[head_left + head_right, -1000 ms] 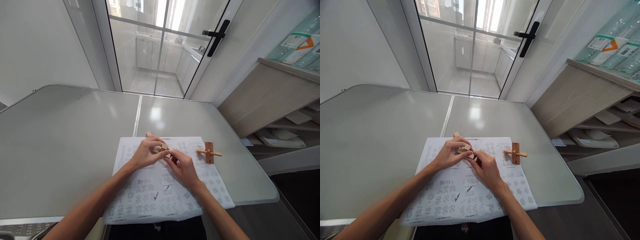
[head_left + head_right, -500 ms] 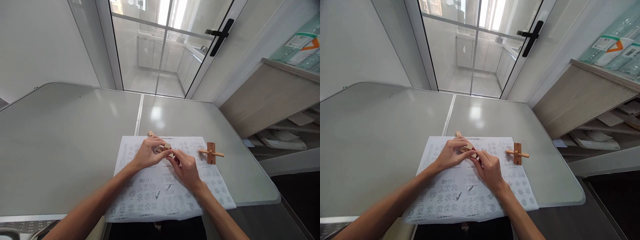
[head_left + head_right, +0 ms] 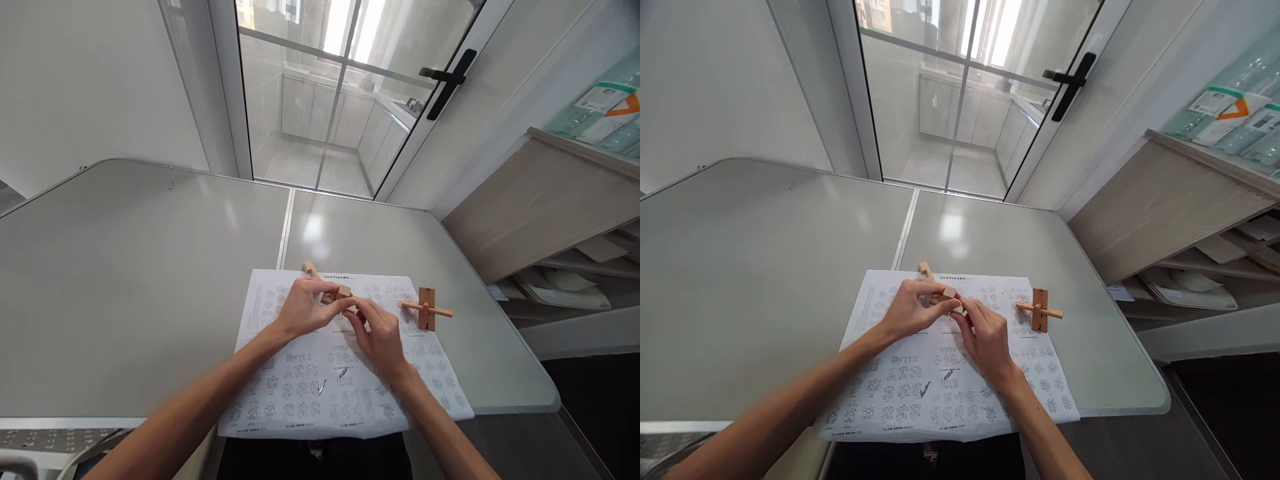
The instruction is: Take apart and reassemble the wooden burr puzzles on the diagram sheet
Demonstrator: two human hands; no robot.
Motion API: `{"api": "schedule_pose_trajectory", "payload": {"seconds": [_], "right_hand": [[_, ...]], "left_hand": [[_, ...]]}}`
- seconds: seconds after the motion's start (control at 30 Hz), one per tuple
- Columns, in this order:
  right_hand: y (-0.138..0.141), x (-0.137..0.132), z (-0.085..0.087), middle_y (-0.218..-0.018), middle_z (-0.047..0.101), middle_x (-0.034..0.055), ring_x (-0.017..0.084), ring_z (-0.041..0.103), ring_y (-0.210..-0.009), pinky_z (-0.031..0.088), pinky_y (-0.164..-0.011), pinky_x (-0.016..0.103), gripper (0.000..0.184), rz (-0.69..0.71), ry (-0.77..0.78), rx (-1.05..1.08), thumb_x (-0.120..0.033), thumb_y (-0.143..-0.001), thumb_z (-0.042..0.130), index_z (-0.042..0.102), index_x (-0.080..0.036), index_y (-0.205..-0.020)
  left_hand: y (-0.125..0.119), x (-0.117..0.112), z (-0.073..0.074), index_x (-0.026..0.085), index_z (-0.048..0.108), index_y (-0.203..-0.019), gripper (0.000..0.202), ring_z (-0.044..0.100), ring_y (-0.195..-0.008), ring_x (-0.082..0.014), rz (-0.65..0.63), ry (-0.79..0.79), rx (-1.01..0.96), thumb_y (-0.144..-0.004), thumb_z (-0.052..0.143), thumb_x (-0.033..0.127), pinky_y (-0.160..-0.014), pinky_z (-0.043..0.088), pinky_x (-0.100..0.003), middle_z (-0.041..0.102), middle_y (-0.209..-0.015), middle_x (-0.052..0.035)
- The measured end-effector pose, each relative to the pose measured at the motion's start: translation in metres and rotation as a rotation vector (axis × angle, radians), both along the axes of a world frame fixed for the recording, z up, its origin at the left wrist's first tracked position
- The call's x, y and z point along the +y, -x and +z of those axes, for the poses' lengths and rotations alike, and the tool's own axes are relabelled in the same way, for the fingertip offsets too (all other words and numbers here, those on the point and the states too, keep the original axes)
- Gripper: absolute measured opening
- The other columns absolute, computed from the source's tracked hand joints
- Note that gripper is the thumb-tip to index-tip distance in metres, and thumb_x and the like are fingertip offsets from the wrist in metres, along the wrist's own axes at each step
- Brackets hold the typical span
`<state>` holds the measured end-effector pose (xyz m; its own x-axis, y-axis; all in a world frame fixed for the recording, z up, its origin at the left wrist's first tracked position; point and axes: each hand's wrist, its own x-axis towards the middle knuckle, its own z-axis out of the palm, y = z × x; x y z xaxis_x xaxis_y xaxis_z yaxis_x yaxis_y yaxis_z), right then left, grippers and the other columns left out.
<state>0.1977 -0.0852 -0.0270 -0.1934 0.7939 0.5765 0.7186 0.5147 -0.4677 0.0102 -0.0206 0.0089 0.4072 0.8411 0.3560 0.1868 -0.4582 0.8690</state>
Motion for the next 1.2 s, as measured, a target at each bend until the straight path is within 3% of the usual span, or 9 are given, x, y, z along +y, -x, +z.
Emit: {"api": "schedule_pose_trajectory", "payload": {"seconds": [0.33, 0.47, 0.67, 0.77, 0.93, 1.07, 1.2], "right_hand": [[-0.004, -0.001, 0.004, -0.089, 0.073, 0.0059, 0.018, 0.066, -0.068, 0.048, -0.063, 0.031, 0.018, 0.008, -0.017, -0.042, -0.024, -0.110, 0.053, 0.068, -0.020, -0.119], [0.000, -0.003, 0.020, -0.084, 0.069, 0.0031, 0.018, 0.063, -0.068, 0.049, -0.066, 0.031, 0.017, 0.041, 0.119, 0.051, -0.028, -0.110, 0.052, 0.067, -0.022, -0.113], [0.010, -0.005, 0.048, -0.077, 0.066, 0.0007, 0.018, 0.061, -0.067, 0.049, -0.065, 0.030, 0.024, 0.062, 0.358, 0.168, -0.034, -0.111, 0.049, 0.065, -0.022, -0.098], [0.015, -0.010, 0.054, -0.078, 0.064, 0.0007, 0.018, 0.059, -0.066, 0.047, -0.064, 0.030, 0.020, 0.084, 0.347, 0.073, -0.034, -0.110, 0.052, 0.063, -0.023, -0.097], [0.018, -0.017, 0.053, -0.085, 0.067, 0.0022, 0.018, 0.062, -0.066, 0.049, -0.064, 0.032, 0.015, 0.116, 0.293, -0.034, -0.034, -0.109, 0.055, 0.063, -0.023, -0.105], [0.013, -0.004, 0.048, -0.093, 0.072, 0.0041, 0.017, 0.067, -0.066, 0.053, -0.065, 0.031, 0.017, 0.022, 0.232, 0.036, -0.035, -0.108, 0.057, 0.067, -0.023, -0.114], [0.010, 0.022, 0.042, -0.102, 0.078, 0.0053, 0.017, 0.071, -0.067, 0.054, -0.065, 0.030, 0.024, -0.049, 0.175, -0.010, -0.036, -0.107, 0.058, 0.071, -0.023, -0.122]], "left_hand": [[0.000, -0.004, 0.001, 0.025, 0.081, -0.076, 0.040, 0.062, -0.064, -0.0171, -0.012, 0.071, -0.042, -0.090, 0.072, 0.061, -0.064, 0.048, -0.031, 0.069, -0.063, 0.0008], [0.001, -0.004, 0.003, 0.022, 0.081, -0.078, 0.039, 0.064, -0.063, -0.0171, -0.043, 0.126, -0.123, -0.091, 0.073, 0.058, -0.063, 0.049, -0.030, 0.072, -0.066, -0.0013], [0.007, 0.000, 0.012, 0.021, 0.083, -0.088, 0.035, 0.072, -0.078, -0.0198, -0.125, 0.243, -0.189, -0.092, 0.074, 0.054, -0.068, 0.055, -0.030, 0.082, -0.090, -0.0064], [0.012, 0.006, 0.013, 0.021, 0.084, -0.091, 0.036, 0.071, -0.075, -0.0185, -0.049, 0.244, -0.163, -0.093, 0.071, 0.055, -0.066, 0.055, -0.029, 0.082, -0.090, -0.0058], [0.022, 0.019, 0.009, 0.021, 0.080, -0.097, 0.047, 0.077, -0.089, -0.0219, 0.139, 0.190, -0.165, -0.100, 0.058, 0.062, -0.080, 0.059, -0.034, 0.084, -0.096, -0.0068], [0.024, 0.027, 0.000, 0.021, 0.073, -0.076, 0.047, 0.072, -0.093, -0.0238, 0.380, 0.091, -0.061, -0.102, 0.055, 0.056, -0.091, 0.054, -0.039, 0.080, -0.089, -0.0054], [0.026, 0.034, -0.011, 0.023, 0.064, -0.065, 0.043, 0.065, -0.100, -0.0267, 0.518, -0.012, 0.111, -0.100, 0.058, 0.046, -0.099, 0.048, -0.044, 0.075, -0.091, -0.0057]]}}
